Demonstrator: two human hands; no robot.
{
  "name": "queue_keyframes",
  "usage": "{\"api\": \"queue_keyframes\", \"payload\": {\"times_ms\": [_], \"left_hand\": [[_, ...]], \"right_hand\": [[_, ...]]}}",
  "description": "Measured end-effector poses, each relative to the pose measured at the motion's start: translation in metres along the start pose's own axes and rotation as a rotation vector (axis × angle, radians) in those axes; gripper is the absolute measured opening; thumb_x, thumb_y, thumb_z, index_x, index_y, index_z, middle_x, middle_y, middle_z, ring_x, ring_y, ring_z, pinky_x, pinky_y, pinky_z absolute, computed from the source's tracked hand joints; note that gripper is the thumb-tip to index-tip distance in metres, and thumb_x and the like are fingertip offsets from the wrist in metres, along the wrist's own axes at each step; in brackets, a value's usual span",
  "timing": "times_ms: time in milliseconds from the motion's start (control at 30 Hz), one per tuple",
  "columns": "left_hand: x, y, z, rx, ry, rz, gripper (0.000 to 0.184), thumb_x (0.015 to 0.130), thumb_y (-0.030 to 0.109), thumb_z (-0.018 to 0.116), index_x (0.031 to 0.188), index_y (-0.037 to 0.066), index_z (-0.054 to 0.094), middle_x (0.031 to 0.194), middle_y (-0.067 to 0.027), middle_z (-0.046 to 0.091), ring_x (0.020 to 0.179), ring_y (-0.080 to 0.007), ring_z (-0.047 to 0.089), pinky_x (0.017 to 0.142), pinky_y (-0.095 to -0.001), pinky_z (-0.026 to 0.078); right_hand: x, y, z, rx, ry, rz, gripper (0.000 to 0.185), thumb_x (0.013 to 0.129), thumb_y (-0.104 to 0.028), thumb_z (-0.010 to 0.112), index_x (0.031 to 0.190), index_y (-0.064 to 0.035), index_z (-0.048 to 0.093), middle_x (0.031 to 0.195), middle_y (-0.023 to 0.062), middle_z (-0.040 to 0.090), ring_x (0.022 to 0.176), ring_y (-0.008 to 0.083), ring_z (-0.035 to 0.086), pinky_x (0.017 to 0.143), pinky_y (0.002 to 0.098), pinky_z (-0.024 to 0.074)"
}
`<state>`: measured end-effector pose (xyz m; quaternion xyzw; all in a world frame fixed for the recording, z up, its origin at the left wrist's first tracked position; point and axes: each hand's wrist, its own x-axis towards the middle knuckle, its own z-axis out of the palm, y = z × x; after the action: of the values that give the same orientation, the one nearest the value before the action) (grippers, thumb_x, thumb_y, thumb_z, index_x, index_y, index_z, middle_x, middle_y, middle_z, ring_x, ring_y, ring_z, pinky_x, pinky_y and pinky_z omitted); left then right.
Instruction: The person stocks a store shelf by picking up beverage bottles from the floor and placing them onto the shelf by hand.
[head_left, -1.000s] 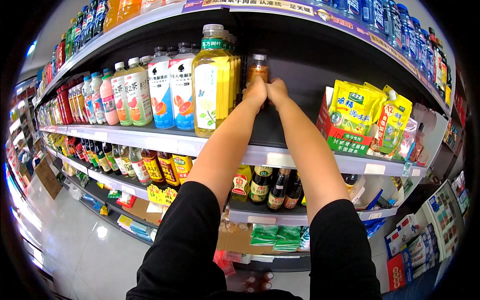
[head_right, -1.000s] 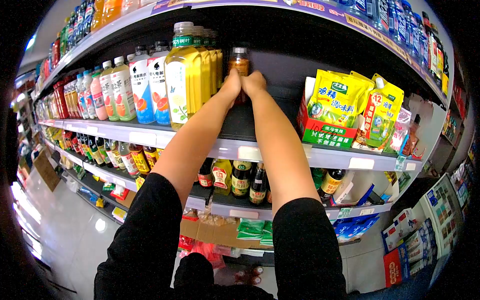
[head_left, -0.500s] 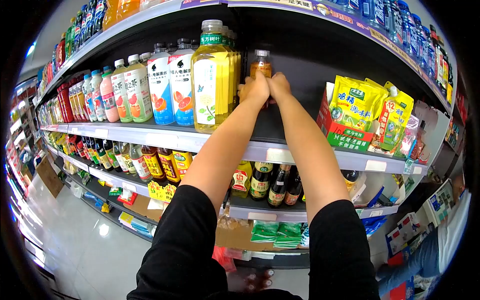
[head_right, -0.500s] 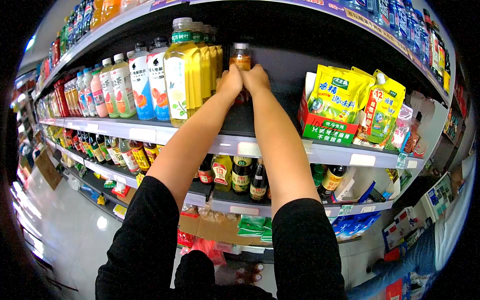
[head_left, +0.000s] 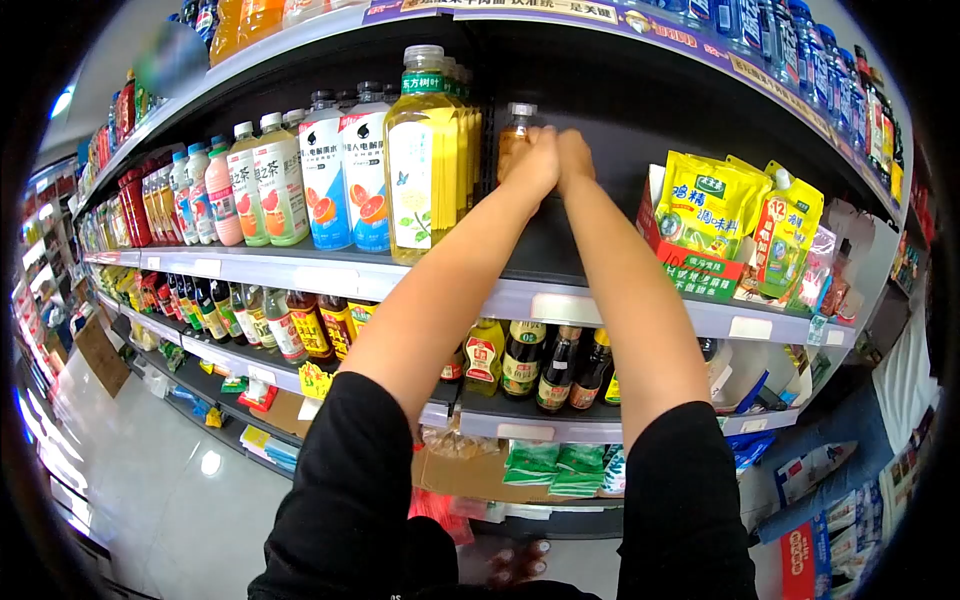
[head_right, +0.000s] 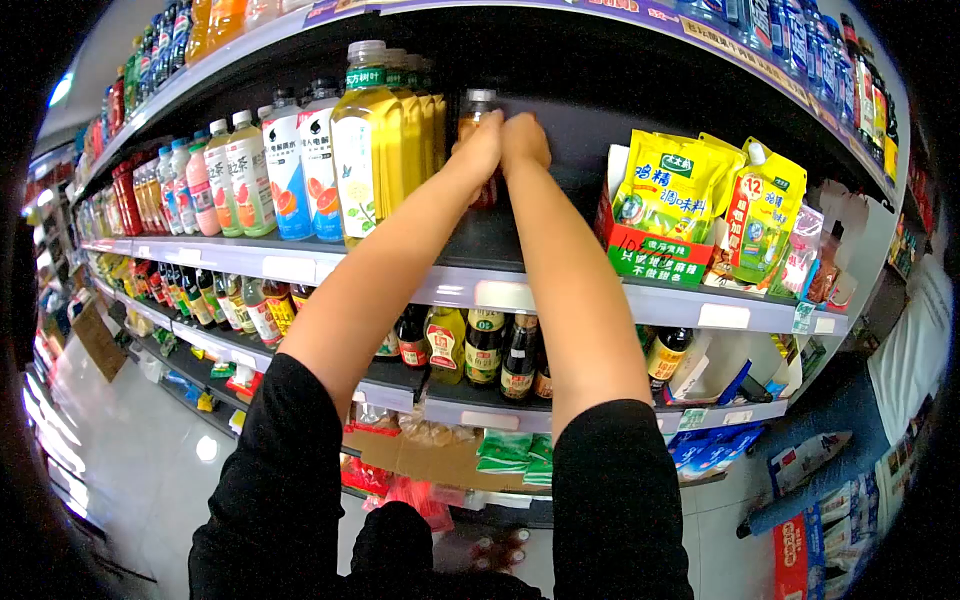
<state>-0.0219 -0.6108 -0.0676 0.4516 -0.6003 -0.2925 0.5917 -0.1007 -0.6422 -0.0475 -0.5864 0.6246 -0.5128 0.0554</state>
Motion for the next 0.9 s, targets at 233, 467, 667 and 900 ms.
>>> {"api": "queue_keyframes", "payload": {"times_ms": [233,467,667,900], "left_hand": [[-0.108,0.02,-0.069,-0.642,-0.418,0.289,0.042,0.087,0.035,0.046,0.111,0.001,0.05,0.112,-0.0127,0.054,0.102,-0.023,0.052,0.088,-0.0355,0.041],[-0.285,-0.164,-0.143,-0.768,-0.816,-0.001,0.028,0.084,0.014,0.048,0.063,-0.003,0.055,0.064,-0.0155,0.057,0.061,-0.0232,0.059,0.054,-0.0311,0.045],[-0.437,-0.304,-0.083,0.092,-1.075,-0.209,0.029,0.086,0.03,0.047,0.083,0.004,0.06,0.076,-0.0116,0.062,0.068,-0.0275,0.06,0.062,-0.0372,0.048],[-0.584,-0.343,-0.001,0.51,-1.396,0.354,0.024,0.077,0.025,0.05,0.082,0.005,0.062,0.073,-0.0136,0.063,0.069,-0.0309,0.062,0.062,-0.0448,0.046]], "right_hand": [[-0.076,-0.035,-0.053,0.493,-0.03,-0.442,0.027,0.074,-0.025,0.061,0.083,-0.0001,0.057,0.082,0.0118,0.062,0.074,0.0187,0.059,0.067,0.0297,0.046],[-0.331,0.117,-0.113,0.528,-0.405,-0.744,0.012,0.071,0.001,0.061,0.082,0.0008,0.057,0.074,0.011,0.058,0.064,0.0223,0.057,0.058,0.0303,0.0453],[-0.547,0.287,-0.029,0.585,-0.562,0.46,0.01,0.081,-0.004,0.061,0.09,-0.0001,0.06,0.08,0.0048,0.061,0.071,0.011,0.059,0.065,0.0234,0.0486],[-0.619,0.314,-0.057,0.16,-0.506,0.247,0.016,0.077,-0.008,0.062,0.091,-0.0018,0.059,0.08,0.01,0.061,0.071,0.0194,0.059,0.064,0.028,0.0472]]}}
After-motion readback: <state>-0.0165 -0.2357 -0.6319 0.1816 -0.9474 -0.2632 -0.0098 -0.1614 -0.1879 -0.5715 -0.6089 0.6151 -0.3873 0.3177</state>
